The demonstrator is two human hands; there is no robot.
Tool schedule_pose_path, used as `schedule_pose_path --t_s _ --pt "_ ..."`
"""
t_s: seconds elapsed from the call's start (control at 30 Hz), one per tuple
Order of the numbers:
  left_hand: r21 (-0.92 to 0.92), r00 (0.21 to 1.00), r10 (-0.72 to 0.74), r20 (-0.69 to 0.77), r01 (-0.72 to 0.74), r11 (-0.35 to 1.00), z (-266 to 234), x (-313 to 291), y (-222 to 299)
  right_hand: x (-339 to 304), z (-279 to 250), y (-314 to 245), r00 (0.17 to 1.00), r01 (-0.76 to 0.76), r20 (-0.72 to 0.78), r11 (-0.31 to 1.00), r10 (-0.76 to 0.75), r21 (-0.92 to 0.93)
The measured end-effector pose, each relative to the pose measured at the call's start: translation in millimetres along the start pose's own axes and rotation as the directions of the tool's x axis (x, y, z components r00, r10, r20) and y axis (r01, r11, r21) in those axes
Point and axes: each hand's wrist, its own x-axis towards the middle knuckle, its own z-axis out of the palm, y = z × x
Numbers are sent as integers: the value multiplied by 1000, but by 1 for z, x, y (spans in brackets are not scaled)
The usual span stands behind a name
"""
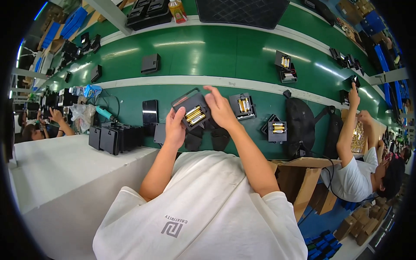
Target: Assembling small electronic components into plastic housings on a production line.
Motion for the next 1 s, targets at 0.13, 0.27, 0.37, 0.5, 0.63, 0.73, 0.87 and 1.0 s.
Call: schedule_pose_path --t_s 0.13,0.27,0.37,0.5,0.63,0.73,0.87,1.0 --pt "-93 993 -60 -100 51 994 -32 -6 6 -4 5 56 966 201 -46 855 -253 -479" --pt "-110 996 -80 -43 75 991 -48 -16 11 -14 7 68 873 374 95 532 -479 -760" --pt "-31 997 -56 -62 54 998 -52 -16 7 -12 6 59 938 290 60 679 -342 -675" --pt "57 994 -44 -96 50 997 -45 -14 4 -12 -7 38 992 92 -41 926 -115 -366" --pt "80 981 -111 -158 125 989 -30 -13 3 -27 -30 2 966 -161 -131 913 224 374" --pt "-118 968 -213 132 228 966 -27 -9 2 -37 -34 -30 962 271 -74 952 -263 143" --pt "-160 912 -237 334 302 940 -17 -6 10 -47 -33 -49 894 448 -5 894 -448 22" --pt "-117 867 -255 428 333 936 -10 -8 21 -48 -34 -53 868 496 24 868 -495 -20"
